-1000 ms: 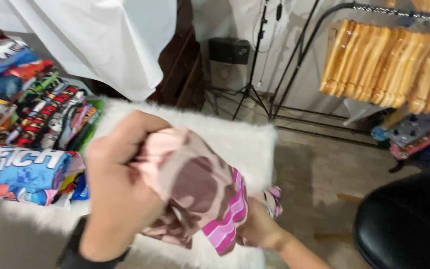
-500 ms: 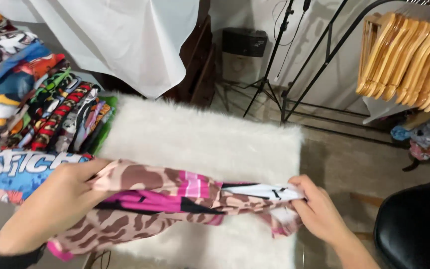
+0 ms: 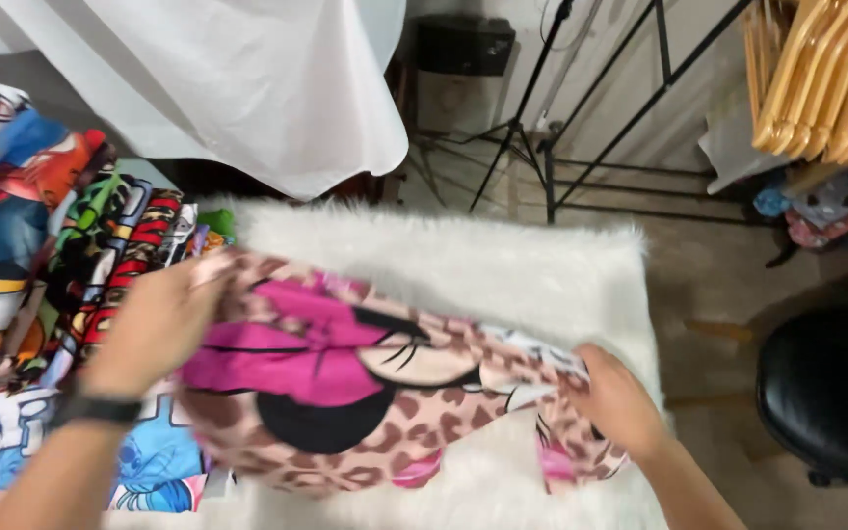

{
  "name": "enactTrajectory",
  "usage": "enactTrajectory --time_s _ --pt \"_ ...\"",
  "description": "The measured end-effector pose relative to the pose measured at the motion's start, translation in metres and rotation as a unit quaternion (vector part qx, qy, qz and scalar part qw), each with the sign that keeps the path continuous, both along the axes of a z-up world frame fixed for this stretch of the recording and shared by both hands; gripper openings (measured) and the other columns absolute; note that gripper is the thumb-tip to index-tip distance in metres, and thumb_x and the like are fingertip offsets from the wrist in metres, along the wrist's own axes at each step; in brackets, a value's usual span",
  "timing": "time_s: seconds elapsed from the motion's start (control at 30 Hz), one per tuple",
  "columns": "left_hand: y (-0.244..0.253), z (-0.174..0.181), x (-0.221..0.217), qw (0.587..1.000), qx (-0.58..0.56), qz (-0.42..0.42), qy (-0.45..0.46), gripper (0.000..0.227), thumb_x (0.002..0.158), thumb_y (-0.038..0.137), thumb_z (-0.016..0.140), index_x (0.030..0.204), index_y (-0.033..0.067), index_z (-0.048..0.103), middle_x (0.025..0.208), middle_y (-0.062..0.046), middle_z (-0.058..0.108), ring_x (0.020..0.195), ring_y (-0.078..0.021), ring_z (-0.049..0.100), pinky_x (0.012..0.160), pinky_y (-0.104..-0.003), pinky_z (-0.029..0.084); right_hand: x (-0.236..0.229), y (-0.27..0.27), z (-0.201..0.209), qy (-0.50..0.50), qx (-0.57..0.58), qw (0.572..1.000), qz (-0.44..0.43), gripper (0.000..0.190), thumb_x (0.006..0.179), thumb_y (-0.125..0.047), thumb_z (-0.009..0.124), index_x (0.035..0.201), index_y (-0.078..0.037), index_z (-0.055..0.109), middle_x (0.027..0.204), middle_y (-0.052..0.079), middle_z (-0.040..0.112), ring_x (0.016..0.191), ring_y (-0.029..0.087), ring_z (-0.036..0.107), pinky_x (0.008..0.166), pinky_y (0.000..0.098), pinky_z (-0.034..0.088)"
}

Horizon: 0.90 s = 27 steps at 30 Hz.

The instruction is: Taking patterned shirts off hangers and folding them on a white textured surface.

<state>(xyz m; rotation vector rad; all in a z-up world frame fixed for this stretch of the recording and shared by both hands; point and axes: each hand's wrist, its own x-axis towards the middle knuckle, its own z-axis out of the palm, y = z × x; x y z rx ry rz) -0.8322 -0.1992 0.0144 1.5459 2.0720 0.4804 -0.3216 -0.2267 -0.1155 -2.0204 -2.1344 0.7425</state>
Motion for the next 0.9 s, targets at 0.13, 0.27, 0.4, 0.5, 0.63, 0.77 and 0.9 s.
enactTrajectory --time_s 0.13,0.27,0.4,0.5,0.63,0.77,0.9 --pt "0.039 -0.131 0.012 0.99 0.135 -0.036 -0.008 0.032 0.104 0.029 0.055 0.114 0.0043 0.073 0.101 -0.025 0.071 0.09 -0.0393 0.07 0.084 -0.047 0.055 0.006 0.003 -0.067 -0.035 -0.014 0.998 -0.048 0.057 0.073 -0.012 0.078 0.126 -0.006 0.056 0.115 0.02 0.067 0.113 0.042 0.06 0.095 0.0477 0.049" --pt "0.008 -0.178 0.062 0.976 0.212 -0.045 -0.027 0.034 0.093 0.022 0.067 0.121 0.0023 0.069 0.12 -0.023 0.067 0.108 -0.0411 0.065 0.097 -0.046 0.051 0.007 -0.011 -0.079 -0.044 0.009 0.994 -0.095 0.065 0.071 -0.014 0.08 0.131 -0.007 0.054 0.117 0.021 0.065 0.116 0.042 0.059 0.098 0.0476 0.049" --pt "-0.072 -0.216 0.104 0.987 0.116 -0.103 -0.032 0.047 0.085 0.026 0.073 0.127 0.0059 0.065 0.132 -0.019 0.059 0.126 -0.0401 0.053 0.108 -0.049 0.042 0.009 -0.036 -0.085 -0.058 0.025 0.99 -0.129 0.089 0.065 -0.013 0.083 0.143 -0.003 0.043 0.126 0.028 0.057 0.116 0.047 0.055 0.095 0.0513 0.047" --pt "-0.122 -0.232 0.12 0.981 0.107 -0.159 -0.005 0.059 0.076 0.032 0.081 0.126 0.0057 0.062 0.14 -0.022 0.051 0.136 -0.0437 0.041 0.111 -0.055 0.033 0.009 -0.041 -0.073 -0.159 -0.042 0.977 -0.134 0.078 0.07 -0.019 0.081 0.139 -0.006 0.047 0.126 0.022 0.06 0.118 0.043 0.058 0.094 0.0526 0.049" --pt "-0.155 -0.253 0.114 0.993 0.026 -0.102 0.058 0.098 0.049 0.04 0.092 0.137 0.0108 0.061 0.156 -0.025 0.043 0.143 -0.0524 0.032 0.11 -0.066 0.023 0.043 -0.035 -0.086 -0.183 -0.141 0.964 -0.131 0.052 0.085 -0.028 0.077 0.129 -0.01 0.056 0.108 0.014 0.071 0.106 0.035 0.067 0.089 0.048 0.053" --pt "-0.182 -0.339 0.081 0.981 0.07 -0.103 0.151 0.061 0.059 0.038 0.084 0.114 0.0197 0.068 0.132 -0.012 0.06 0.134 -0.0403 0.05 0.108 -0.057 0.039 0.063 -0.024 -0.075 0.112 -0.169 0.963 -0.179 0.035 0.09 -0.021 0.073 0.12 -0.007 0.064 0.081 0.01 0.07 0.072 0.022 0.063 0.064 0.0388 0.05" --pt "-0.17 -0.319 0.048 0.996 -0.047 -0.061 0.042 0.021 0.086 0.033 0.074 0.098 0.0171 0.067 0.1 -0.01 0.075 0.105 -0.0315 0.073 0.091 -0.046 0.058 0.032 -0.003 0.007 0.21 -0.189 0.932 -0.227 0.033 0.091 -0.016 0.069 0.122 -0.011 0.062 0.085 0.007 0.07 0.063 0.018 0.06 0.058 0.0343 0.048"
